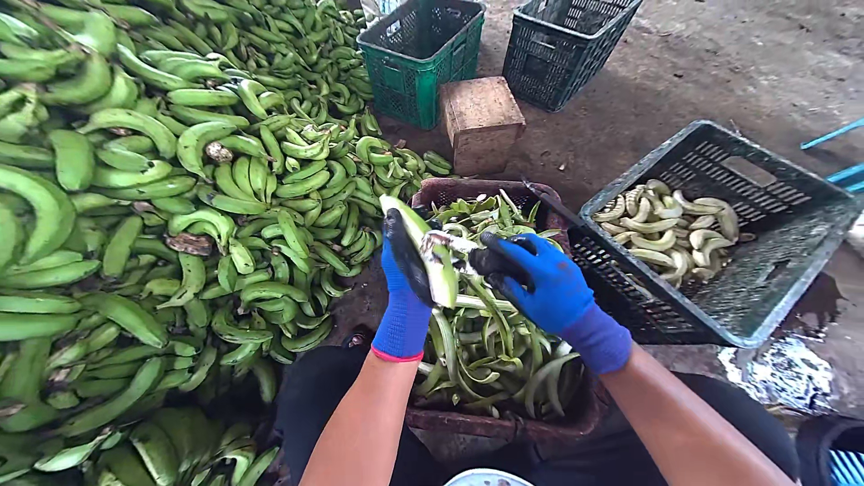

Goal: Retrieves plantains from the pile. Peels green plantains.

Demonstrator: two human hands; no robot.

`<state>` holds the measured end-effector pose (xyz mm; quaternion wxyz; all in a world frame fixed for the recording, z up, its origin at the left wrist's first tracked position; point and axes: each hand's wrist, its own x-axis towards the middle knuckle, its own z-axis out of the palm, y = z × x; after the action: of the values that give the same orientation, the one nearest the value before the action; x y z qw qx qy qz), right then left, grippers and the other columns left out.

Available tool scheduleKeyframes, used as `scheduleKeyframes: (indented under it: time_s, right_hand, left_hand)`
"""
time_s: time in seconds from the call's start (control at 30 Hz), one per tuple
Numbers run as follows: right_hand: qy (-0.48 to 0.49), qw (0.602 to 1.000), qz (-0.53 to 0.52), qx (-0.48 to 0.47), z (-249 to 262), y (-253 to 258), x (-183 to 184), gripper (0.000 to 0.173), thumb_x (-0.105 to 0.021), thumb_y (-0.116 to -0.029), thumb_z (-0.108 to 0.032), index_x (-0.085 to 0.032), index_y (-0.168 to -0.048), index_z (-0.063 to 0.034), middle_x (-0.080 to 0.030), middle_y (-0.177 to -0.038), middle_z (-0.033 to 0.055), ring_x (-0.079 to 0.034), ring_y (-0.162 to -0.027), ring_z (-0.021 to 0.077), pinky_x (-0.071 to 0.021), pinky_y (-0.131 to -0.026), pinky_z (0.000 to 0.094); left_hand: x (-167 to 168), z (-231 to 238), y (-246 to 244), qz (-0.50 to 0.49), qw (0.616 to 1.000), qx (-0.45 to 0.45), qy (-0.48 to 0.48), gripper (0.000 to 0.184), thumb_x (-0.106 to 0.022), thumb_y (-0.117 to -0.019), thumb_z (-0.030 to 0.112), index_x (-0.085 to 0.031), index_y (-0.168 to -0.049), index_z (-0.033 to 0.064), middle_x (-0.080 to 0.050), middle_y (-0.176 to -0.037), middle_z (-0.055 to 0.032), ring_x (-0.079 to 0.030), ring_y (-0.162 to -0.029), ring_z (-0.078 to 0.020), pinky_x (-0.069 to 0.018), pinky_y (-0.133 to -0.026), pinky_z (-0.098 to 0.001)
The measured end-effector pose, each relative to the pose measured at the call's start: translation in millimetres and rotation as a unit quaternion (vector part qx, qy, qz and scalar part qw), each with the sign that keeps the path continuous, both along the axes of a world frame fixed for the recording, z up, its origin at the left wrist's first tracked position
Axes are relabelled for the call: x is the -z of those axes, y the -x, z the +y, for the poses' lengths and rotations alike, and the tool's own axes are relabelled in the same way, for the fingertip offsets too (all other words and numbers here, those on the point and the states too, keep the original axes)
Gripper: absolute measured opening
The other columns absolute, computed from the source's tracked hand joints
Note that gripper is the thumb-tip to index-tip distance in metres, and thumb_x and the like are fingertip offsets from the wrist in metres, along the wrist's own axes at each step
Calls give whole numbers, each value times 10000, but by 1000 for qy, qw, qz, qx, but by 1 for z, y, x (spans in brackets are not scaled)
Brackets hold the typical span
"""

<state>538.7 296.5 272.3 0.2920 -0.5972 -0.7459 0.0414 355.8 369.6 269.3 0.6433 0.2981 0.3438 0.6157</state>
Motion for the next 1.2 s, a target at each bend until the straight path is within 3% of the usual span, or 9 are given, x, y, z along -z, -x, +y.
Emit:
scheduleKeyframes:
  time_s: [0.17, 0.3, 0.4, 0.53, 0.7, 0.9, 1.0, 1.07, 1.2]
  right_hand:
    - [-6, 1000, 17, 8, 8, -26, -3, 525, -630, -904, -343, -652, -1391, -145, -672, -1160, 203, -660, -1029, 387, -537, -825, 573]
    - [-29, 997, -10, -75, 2, -26, 0, 501, -619, -906, -422, -694, -1340, -183, -697, -1150, 165, -669, -1061, 349, -543, -872, 546]
    - [-43, 992, -34, -112, -1, -19, 5, 448, -620, -902, -436, -730, -1290, -240, -707, -1126, 146, -675, -1030, 348, -541, -825, 548]
    - [-1, 998, -12, -60, 9, -31, -5, 492, -638, -899, -348, -680, -1360, -182, -684, -1180, 192, -664, -1062, 392, -533, -851, 591]
    - [104, 993, 59, 20, 24, -46, -12, 449, -511, -1045, -292, -562, -1481, -196, -656, -1251, 176, -651, -1098, 357, -514, -894, 617]
    - [171, 979, 63, 95, 28, -36, -7, 423, -416, -1103, -216, -513, -1510, -149, -610, -1391, 199, -609, -1241, 402, -460, -1000, 657]
    - [124, 990, 40, 54, 21, -32, 0, 455, -542, -1040, -208, -535, -1493, -156, -636, -1316, 205, -644, -1157, 397, -508, -941, 636]
    - [73, 997, 18, -19, 11, -20, 9, 503, -638, -952, -292, -605, -1434, -151, -671, -1212, 211, -666, -1072, 405, -535, -882, 616]
    - [-70, 991, -25, -113, -3, -4, 24, 430, -638, -903, -428, -747, -1246, -191, -716, -1111, 180, -697, -973, 374, -562, -791, 559]
  left_hand:
    - [-11, -13, -4, 219, 973, 72, -32, 501, -306, -1103, 440, -380, -1561, 252, -540, -1445, 7, -549, -1229, -54, -469, -1028, -308]
    - [0, -2, 0, 69, 995, 71, 28, 448, -320, -1079, 523, -588, -1262, 214, -680, -965, 25, -661, -791, -56, -574, -666, -251]
    - [-2, 5, 5, 0, 997, 58, 52, 460, -307, -1070, 560, -607, -1137, 218, -662, -847, 32, -651, -696, -60, -560, -595, -240]
    - [-6, -9, -1, 76, 989, 124, 15, 462, -282, -1091, 499, -611, -1183, 188, -670, -870, 18, -643, -703, -56, -554, -597, -226]
    - [-6, -18, -1, 265, 925, 271, -26, 458, -311, -1109, 384, -463, -1495, 188, -650, -1215, -23, -635, -1007, -54, -537, -888, -266]
    - [13, -12, 1, 320, 860, 388, -85, 516, -325, -1091, 273, -329, -1580, 108, -588, -1346, -136, -620, -1094, -140, -513, -961, -345]
    - [12, -13, 2, 270, 926, 263, -4, 439, -306, -1112, 302, -448, -1500, 153, -663, -1146, -67, -642, -914, -102, -546, -819, -293]
    - [14, -8, 8, 125, 976, 166, 63, 383, -296, -1115, 359, -580, -1250, 140, -649, -876, -1, -620, -710, -57, -538, -629, -228]
    - [26, 10, 21, -113, 978, 151, 91, 491, -289, -1071, 530, -611, -1052, 159, -626, -772, 13, -623, -633, -73, -542, -565, -223]
